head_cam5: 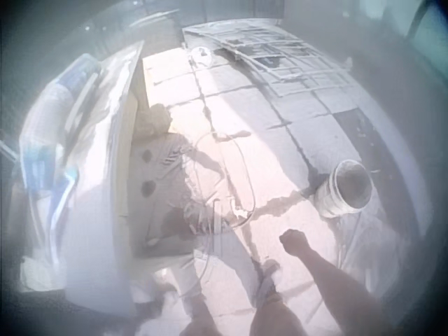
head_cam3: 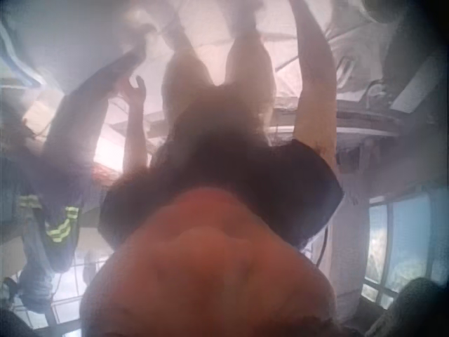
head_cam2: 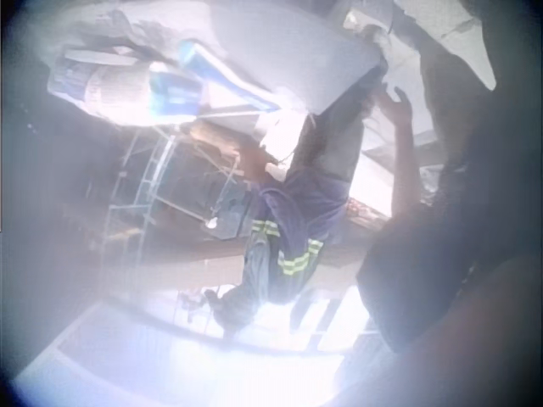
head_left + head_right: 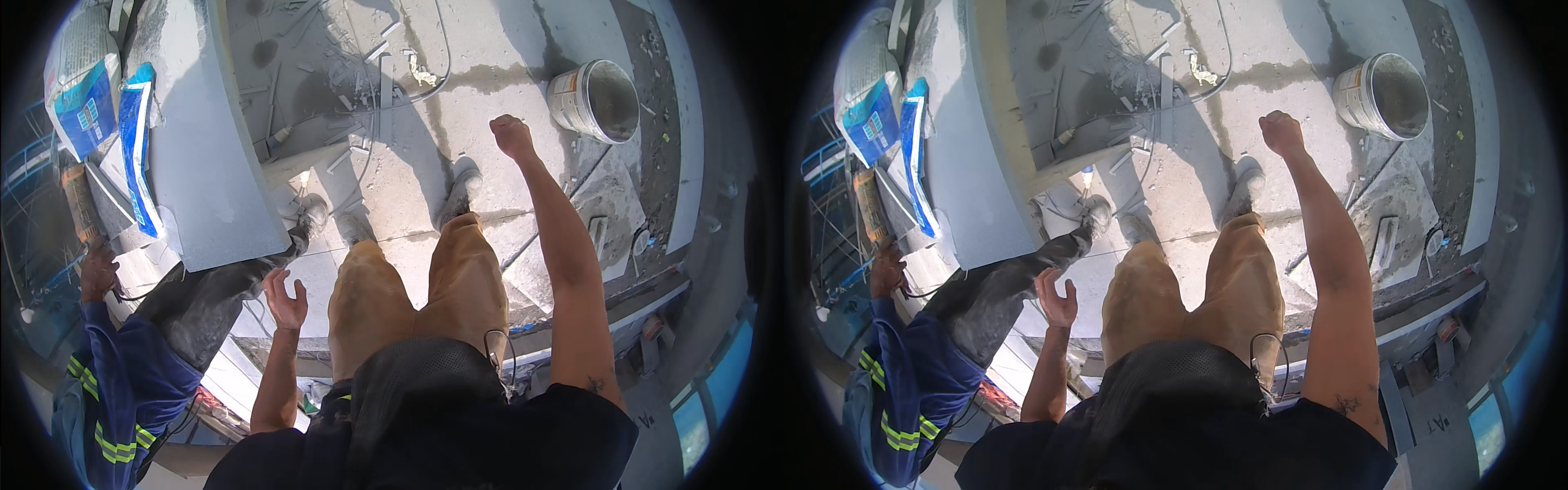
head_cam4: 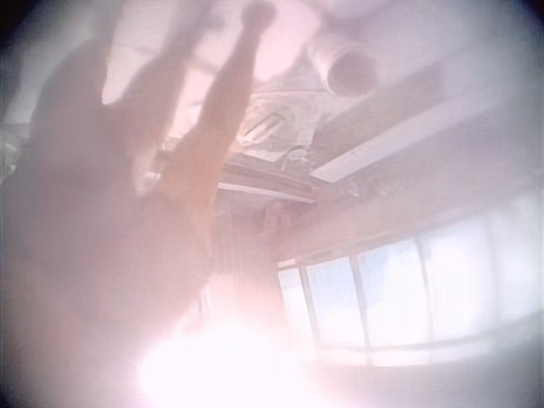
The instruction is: The person picks up a blue grout bag and a white nozzle, then assembles them by screwing the nozzle onto the bag. The person also handles a circular metal object, possibly a blade or part of a tool, and places it on the floor.
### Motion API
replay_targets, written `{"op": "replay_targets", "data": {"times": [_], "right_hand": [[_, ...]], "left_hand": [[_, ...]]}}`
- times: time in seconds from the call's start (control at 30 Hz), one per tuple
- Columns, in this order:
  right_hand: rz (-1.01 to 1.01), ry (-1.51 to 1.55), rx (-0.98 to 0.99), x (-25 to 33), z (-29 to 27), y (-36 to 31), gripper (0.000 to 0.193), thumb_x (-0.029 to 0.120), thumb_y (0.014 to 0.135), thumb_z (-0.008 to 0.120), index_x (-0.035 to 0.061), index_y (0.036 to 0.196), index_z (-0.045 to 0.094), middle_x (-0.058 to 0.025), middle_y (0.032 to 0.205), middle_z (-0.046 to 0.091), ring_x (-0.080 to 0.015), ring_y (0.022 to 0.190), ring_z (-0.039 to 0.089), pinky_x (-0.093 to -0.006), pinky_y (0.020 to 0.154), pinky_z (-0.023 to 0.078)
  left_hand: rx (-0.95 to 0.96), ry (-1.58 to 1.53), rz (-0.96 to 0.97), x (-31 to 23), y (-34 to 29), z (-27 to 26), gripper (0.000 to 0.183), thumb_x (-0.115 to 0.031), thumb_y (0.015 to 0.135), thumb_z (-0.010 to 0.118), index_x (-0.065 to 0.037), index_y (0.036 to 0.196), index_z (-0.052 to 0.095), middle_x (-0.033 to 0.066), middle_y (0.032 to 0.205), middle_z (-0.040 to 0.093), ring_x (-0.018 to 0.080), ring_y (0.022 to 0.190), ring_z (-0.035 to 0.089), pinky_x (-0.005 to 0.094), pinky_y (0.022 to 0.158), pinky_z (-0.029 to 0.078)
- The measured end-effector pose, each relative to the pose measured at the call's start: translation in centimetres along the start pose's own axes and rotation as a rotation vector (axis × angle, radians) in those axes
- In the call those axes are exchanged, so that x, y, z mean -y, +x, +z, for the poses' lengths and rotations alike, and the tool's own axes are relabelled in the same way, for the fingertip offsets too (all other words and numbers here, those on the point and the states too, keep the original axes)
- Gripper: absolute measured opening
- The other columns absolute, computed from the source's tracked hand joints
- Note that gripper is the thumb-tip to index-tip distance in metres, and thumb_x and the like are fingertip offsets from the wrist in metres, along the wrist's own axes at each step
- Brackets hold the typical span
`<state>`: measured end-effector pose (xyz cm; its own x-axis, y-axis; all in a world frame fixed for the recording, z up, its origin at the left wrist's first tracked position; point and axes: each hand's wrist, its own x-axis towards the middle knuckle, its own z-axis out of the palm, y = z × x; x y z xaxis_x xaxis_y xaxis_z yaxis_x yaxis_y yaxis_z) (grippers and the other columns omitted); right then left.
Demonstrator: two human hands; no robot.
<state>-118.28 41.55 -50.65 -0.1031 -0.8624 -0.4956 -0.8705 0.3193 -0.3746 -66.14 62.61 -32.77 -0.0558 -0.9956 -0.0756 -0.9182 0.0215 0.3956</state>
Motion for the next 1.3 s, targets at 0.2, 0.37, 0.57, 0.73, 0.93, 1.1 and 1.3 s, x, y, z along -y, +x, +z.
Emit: {"op": "replay_targets", "data": {"times": [0.2,0.37,0.57,0.73,0.93,1.1,1.3], "right_hand": [[-0.242,-0.074,0.149,5.1,2.8,9.4,0.035,0.03,0.092,0.048,0.0014,0.094,0.068,-0.019,0.105,0.066,-0.0363,0.101,0.062,-0.0429,0.09,0.049],[-0.525,-0.123,0.197,8.9,8.7,15.8,0.034,0.028,0.092,0.05,-0.0019,0.09,0.067,-0.0201,0.103,0.066,-0.0377,0.098,0.063,-0.0435,0.088,0.049],[-0.656,-0.175,0.267,11.8,14.5,22.2,0.031,0.025,0.09,0.052,-0.0015,0.091,0.068,-0.0209,0.104,0.066,-0.038,0.098,0.063,-0.043,0.088,0.05],[-0.863,-0.362,0.469,14.3,22.9,25.3,0.027,0.02,0.088,0.053,0.0004,0.099,0.067,-0.0181,0.104,0.067,-0.0352,0.101,0.063,-0.0417,0.09,0.05],[-0.84,-0.588,0.66,12.1,29.4,24.9,0.041,0.013,0.085,0.056,0.0072,0.126,0.056,-0.0163,0.131,0.05,-0.037,0.118,0.053,-0.0446,0.097,0.047],[-0.868,-0.624,0.621,10.0,32.4,24.9,0.049,0.01,0.087,0.053,0.01,0.135,0.042,-0.0172,0.137,0.043,-0.0363,0.119,0.053,-0.0431,0.096,0.047],[-0.818,-0.568,0.578,7.6,32.2,25.6,0.039,0.011,0.091,0.047,0.0094,0.129,0.043,-0.0143,0.12,0.058,-0.0317,0.109,0.061,-0.0413,0.093,0.048]], "left_hand": [[0.05,-0.012,-0.105,3.3,4.8,14.6,0.033,-0.002,0.074,0.064,0.001,0.106,0.056,0.0209,0.11,0.057,0.0394,0.105,0.054,0.0452,0.092,0.044],[0.179,0.121,-0.405,12.3,9.5,25.9,0.034,-0.011,0.076,0.065,0.0,0.107,0.059,0.0225,0.112,0.059,0.0396,0.107,0.055,0.0436,0.092,0.044],[0.288,0.168,-0.563,19.0,15.4,34.4,0.043,-0.018,0.075,0.064,0.002,0.113,0.058,0.0229,0.116,0.059,0.0393,0.114,0.053,0.0427,0.098,0.043],[0.397,0.329,-0.478,28.0,15.7,39.8,0.047,-0.026,0.075,0.068,0.002,0.11,0.056,0.0217,0.106,0.063,0.0358,0.103,0.06,0.0411,0.088,0.048],[0.468,0.363,-0.537,30.0,17.8,42.4,0.047,-0.027,0.076,0.07,0.001,0.111,0.053,0.0193,0.103,0.062,0.0319,0.095,0.059,0.0387,0.084,0.048],[0.487,0.374,-0.573,31.0,17.7,43.3,0.047,-0.027,0.077,0.071,0.0,0.111,0.051,0.0173,0.1,0.061,0.0286,0.089,0.058,0.0367,0.08,0.049],[0.442,0.283,-0.573,29.9,16.9,44.5,0.048,-0.027,0.078,0.073,-0.002,0.111,0.048,0.015,0.097,0.059,0.0247,0.082,0.057,0.0343,0.075,0.049]]}}
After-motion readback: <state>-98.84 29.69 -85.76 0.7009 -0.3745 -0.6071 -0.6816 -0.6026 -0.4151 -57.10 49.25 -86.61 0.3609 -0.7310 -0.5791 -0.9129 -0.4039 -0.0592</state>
